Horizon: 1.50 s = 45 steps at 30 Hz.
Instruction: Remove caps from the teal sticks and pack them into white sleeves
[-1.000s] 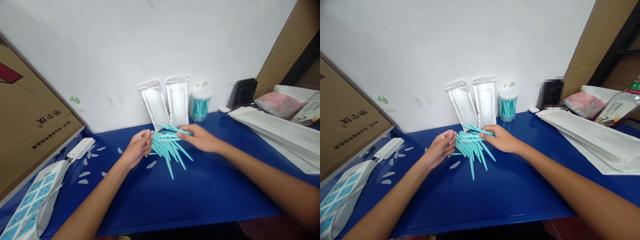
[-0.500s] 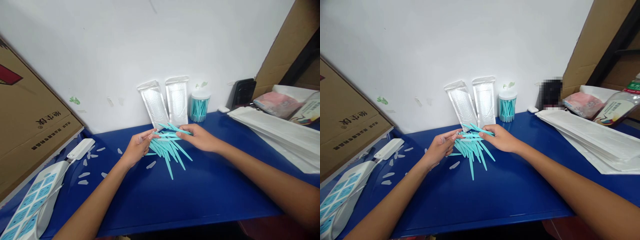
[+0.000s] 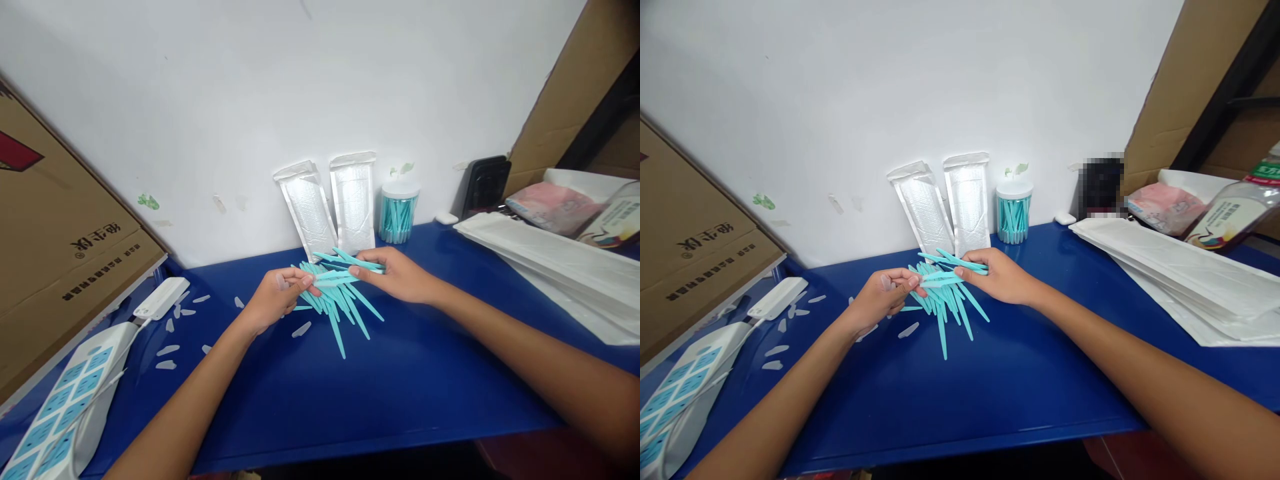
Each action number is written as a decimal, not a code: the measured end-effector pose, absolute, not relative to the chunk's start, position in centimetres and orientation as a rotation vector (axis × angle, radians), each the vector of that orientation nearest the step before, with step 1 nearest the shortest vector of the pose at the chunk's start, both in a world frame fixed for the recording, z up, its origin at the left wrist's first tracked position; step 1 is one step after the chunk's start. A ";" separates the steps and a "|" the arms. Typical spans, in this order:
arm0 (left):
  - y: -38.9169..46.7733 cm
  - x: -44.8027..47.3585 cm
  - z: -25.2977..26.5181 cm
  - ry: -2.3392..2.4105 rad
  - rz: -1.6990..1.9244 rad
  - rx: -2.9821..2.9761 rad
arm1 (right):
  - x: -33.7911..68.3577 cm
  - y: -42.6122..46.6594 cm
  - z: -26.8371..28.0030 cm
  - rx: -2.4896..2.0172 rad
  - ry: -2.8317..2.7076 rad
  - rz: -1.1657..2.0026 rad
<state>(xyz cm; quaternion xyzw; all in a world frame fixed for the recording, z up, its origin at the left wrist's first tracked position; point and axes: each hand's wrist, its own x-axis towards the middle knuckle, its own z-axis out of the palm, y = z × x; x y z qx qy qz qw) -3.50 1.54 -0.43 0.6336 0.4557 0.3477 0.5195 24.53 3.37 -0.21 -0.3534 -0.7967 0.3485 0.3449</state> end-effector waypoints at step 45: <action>1.1 -3.1 -0.1 1.064 0.811 1.190 | 29.4 6.9 -0.3 -1.147 -2.222 0.858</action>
